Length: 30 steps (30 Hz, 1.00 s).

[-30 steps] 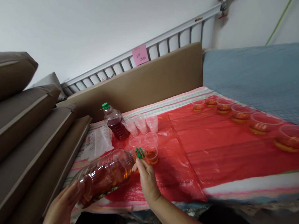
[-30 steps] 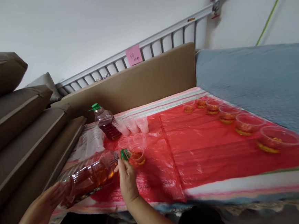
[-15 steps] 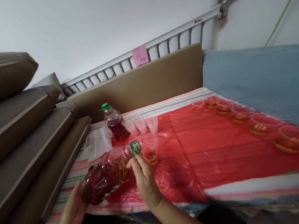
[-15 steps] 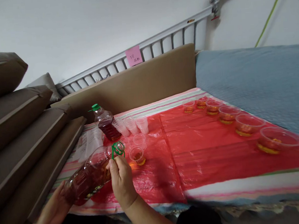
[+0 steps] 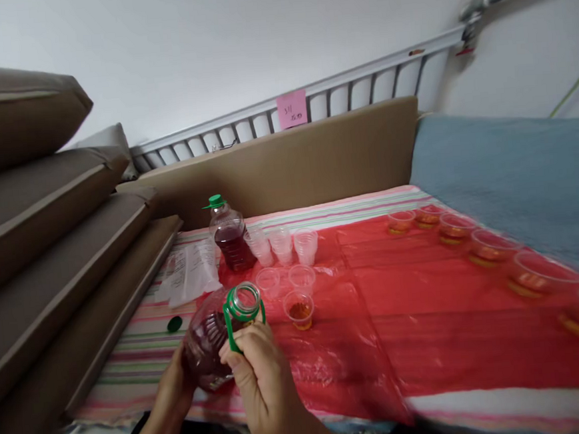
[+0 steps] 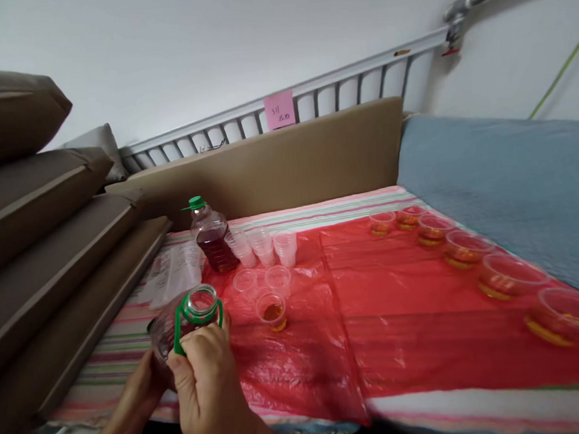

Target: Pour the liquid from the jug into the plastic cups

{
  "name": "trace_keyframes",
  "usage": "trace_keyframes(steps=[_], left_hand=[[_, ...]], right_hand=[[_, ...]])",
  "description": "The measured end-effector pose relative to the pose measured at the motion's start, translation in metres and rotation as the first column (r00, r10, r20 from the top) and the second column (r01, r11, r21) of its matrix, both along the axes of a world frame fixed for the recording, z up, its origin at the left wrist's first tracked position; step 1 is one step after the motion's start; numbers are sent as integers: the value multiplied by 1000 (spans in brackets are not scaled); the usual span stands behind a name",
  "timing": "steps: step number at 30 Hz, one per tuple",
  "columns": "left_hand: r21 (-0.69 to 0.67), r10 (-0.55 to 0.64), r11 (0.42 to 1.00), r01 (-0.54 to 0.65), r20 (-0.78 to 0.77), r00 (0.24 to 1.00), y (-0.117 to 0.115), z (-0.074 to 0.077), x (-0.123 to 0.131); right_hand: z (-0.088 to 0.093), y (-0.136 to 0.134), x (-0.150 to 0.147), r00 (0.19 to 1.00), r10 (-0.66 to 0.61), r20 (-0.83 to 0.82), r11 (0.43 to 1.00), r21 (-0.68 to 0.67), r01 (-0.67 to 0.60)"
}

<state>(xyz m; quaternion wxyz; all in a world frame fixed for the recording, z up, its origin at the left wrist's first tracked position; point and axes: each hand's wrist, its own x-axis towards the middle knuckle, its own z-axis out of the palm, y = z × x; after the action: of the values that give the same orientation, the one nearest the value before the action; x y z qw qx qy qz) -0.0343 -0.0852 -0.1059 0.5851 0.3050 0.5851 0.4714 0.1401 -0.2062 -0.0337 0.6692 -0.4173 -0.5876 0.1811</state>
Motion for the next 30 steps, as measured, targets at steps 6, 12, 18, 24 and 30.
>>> trace_keyframes(steps=[6,12,18,24,30], left_hand=[[188,127,978,-94,-176,976,-2,24,-20],[420,-243,809,411,-397,885,-42,76,-23],[556,-13,782,280,-435,900,-47,74,1],[530,17,806,264,-466,885,-33,69,-4],[510,68,686,519,-755,652,-12,40,-37]], right_hand=[[3,4,-13,998,32,61,999,36,-34],[7,8,-22,993,23,116,999,42,-28],[8,9,-21,984,55,169,996,60,-66],[12,4,3,987,-56,150,994,106,41],[-9,13,74,814,-353,462,818,-271,508]])
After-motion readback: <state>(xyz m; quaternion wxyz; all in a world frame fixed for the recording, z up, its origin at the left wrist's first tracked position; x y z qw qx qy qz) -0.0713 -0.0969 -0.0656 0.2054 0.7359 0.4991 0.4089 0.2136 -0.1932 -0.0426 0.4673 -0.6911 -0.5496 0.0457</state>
